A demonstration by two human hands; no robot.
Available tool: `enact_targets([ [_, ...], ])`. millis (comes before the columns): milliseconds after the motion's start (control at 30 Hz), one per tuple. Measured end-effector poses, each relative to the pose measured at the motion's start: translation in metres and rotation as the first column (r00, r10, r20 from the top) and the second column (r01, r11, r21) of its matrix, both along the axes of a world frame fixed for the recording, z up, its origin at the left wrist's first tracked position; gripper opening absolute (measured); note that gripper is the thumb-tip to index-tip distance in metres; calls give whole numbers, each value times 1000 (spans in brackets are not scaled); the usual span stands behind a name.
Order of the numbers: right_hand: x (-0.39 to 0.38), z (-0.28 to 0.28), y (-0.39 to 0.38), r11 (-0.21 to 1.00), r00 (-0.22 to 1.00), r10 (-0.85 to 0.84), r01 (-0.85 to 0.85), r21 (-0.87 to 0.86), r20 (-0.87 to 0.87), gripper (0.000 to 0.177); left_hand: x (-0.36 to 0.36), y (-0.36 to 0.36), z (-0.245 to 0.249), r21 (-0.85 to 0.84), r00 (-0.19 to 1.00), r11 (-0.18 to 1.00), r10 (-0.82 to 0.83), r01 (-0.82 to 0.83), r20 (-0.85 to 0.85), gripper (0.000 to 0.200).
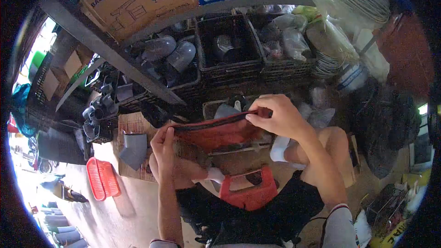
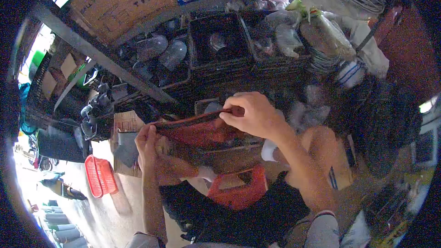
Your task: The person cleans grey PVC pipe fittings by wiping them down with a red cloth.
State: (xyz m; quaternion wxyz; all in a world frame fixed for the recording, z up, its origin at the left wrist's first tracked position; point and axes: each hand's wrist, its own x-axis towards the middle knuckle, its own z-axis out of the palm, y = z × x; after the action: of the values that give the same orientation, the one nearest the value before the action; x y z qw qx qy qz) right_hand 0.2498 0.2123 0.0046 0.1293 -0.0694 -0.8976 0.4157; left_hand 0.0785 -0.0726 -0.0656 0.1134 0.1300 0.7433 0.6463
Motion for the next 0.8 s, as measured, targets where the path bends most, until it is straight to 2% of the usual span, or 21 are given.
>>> enact_targets([
  [100, 0, -9, 5, 995, 988, 100, -100, 8, -120, 22, 6, 7, 15, -93, 994, 996, -13, 4, -104, 20],
  [200, -7, -20, 2, 983, 974, 15, -56, -178, -225, 23, 2, 7, 12, -120, 985, 993, -8, -13, -172, 20],
  [300, -2, -7, 3, 930, 999, 38, -22, -368, 38, 24, 0, 3, 8, -44, 976, 998, -42, 34, -213, 19],
  [400, 2, -5, -1, 913, 998, 20, 6, -408, 59, 23, -3, 9, 8, 104, 959, 993, -16, 47, -281, 18],
  [500, 6, -13, 4, 897, 998, 27, 1, -443, 57, 29, -2, 11, 18, 202, 976, 978, -4, 49, -218, 17],
  [533, 4, -24, 3, 774, 999, 20, 7, -633, 35, 31, -4, 15, 17, 163, 953, 986, 7, 45, -304, 17],
  [600, -5, -60, -3, 418, 1000, -19, 9, -908, 1, 36, -14, 29, 15, 86, 882, 996, 12, 32, -471, 17],
  [633, -4, -73, -6, 63, 985, 157, -77, -995, -67, 42, -28, 37, -2, 54, 863, 998, 9, 21, -505, 18],
  [700, -3, -68, -22, 63, 943, 220, 240, -969, 248, 46, -49, 51, -48, -43, 921, 995, -96, 86, -377, 19],
  [733, -1, -70, -27, 279, 913, 202, 293, -915, 354, 45, -53, 55, -64, -88, 943, 989, -140, 119, -302, 20],
  [800, 1, -101, -24, 276, 904, 242, 285, -918, 353, 38, -53, 55, -98, -113, 957, 972, -224, 205, -185, 22],
])
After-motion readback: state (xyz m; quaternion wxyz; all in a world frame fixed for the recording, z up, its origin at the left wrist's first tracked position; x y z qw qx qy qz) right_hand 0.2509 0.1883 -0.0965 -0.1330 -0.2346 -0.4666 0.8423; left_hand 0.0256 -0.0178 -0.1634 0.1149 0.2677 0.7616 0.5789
